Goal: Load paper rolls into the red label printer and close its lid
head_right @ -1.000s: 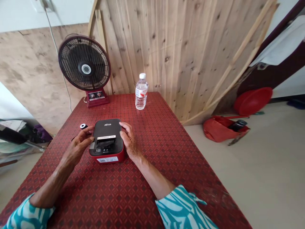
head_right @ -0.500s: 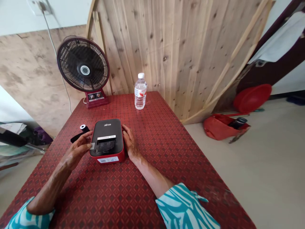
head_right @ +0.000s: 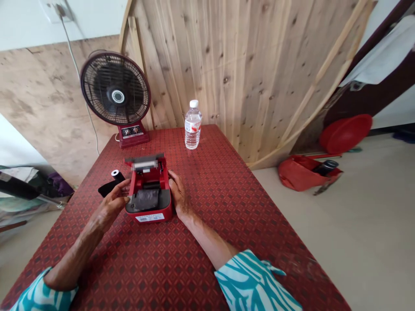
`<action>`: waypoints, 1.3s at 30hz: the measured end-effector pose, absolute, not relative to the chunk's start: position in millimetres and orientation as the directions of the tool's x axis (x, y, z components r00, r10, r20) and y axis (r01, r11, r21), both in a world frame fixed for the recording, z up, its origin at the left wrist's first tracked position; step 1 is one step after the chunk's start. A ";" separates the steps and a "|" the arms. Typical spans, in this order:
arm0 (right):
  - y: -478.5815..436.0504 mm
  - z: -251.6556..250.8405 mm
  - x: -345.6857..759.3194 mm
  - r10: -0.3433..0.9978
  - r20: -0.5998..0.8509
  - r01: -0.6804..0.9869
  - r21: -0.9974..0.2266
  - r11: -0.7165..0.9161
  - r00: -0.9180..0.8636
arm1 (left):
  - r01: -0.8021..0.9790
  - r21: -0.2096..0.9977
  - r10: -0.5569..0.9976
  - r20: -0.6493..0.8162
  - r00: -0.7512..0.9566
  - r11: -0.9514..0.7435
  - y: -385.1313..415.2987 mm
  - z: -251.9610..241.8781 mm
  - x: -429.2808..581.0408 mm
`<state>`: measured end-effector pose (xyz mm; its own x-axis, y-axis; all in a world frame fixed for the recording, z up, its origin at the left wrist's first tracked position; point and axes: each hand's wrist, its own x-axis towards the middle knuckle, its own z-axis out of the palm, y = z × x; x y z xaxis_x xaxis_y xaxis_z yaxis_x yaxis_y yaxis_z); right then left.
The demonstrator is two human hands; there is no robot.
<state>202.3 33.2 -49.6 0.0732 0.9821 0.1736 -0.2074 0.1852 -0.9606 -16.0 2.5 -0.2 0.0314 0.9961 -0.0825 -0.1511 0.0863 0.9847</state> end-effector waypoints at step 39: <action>34.4 -48.1 206.7 0.970 0.243 -0.209 -0.948 0.240 0.011 | 0.556 0.678 0.860 0.240 0.450 -0.480 40.1 105.2 20.9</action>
<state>206.7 34.4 -48.1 0.0114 0.9700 0.2429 -0.2086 0.2399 -0.9481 20.9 40.1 105.2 0.4500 0.8602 0.2400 0.5564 -0.4803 0.6780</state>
